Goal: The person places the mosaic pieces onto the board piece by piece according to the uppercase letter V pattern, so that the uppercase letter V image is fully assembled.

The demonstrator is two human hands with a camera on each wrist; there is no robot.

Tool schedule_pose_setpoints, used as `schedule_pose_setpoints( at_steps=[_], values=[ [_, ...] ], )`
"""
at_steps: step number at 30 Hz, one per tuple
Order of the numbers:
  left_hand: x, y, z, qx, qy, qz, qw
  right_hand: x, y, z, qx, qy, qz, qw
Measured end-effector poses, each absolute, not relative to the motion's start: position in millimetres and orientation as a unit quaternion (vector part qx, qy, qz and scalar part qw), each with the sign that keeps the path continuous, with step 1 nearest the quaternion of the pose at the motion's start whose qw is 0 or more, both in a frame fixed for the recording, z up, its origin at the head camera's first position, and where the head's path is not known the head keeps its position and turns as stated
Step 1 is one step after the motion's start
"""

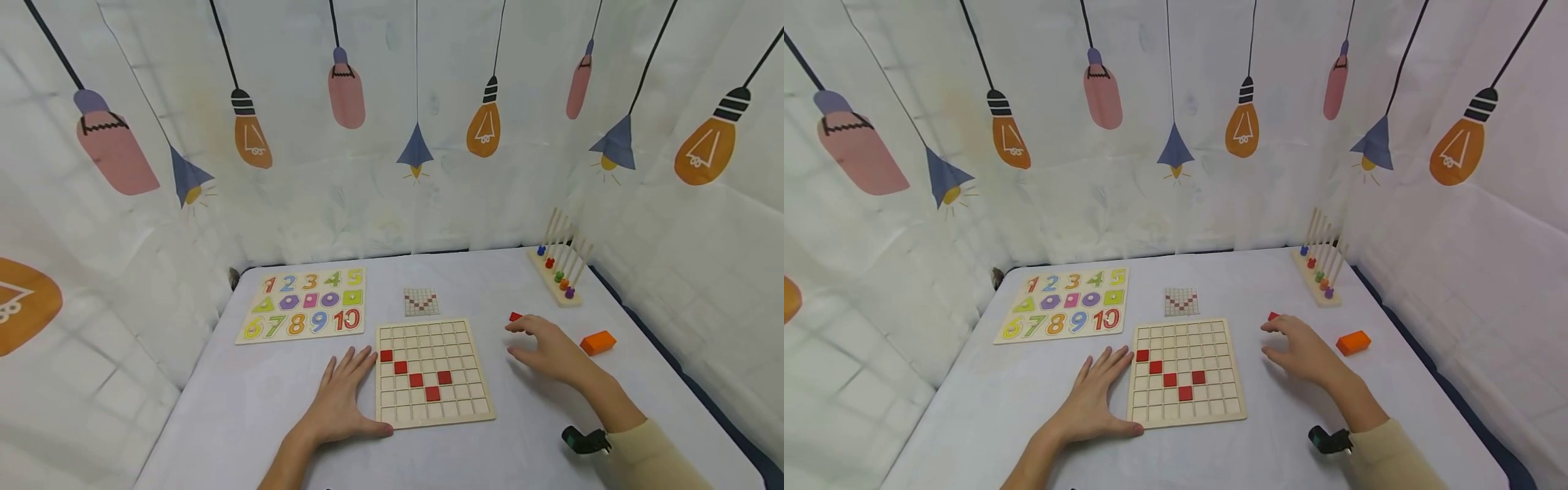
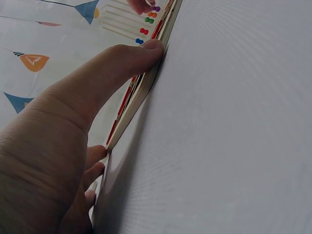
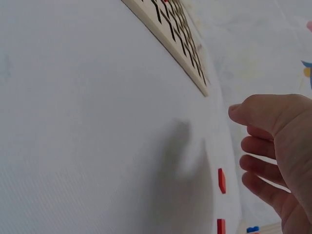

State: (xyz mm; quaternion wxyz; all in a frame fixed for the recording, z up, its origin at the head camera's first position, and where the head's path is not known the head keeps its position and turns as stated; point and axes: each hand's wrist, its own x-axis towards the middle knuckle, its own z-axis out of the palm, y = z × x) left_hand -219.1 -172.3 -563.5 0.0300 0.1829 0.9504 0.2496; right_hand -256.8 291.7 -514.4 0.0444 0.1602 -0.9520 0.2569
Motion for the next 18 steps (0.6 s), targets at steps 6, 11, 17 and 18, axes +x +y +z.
schedule_pose_setpoints(
  at_steps=[6,11,17,18],
  values=[
    [-219.3,-172.2,-564.1,0.183,0.951,0.248,0.032,-268.1,317.5,-510.6,0.143,-0.962,0.229,0.034],
    [-219.1,-171.6,-563.4,0.180,0.951,0.247,0.035,-275.8,335.9,-508.0,0.149,-0.965,0.214,0.028],
    [-218.9,-171.8,-562.8,0.178,0.952,0.246,0.036,-283.0,350.4,-508.4,0.158,-0.969,0.190,0.025],
    [-218.7,-171.7,-562.6,0.178,0.952,0.245,0.036,-283.7,352.1,-509.3,0.156,-0.970,0.185,0.023]
  ],
)
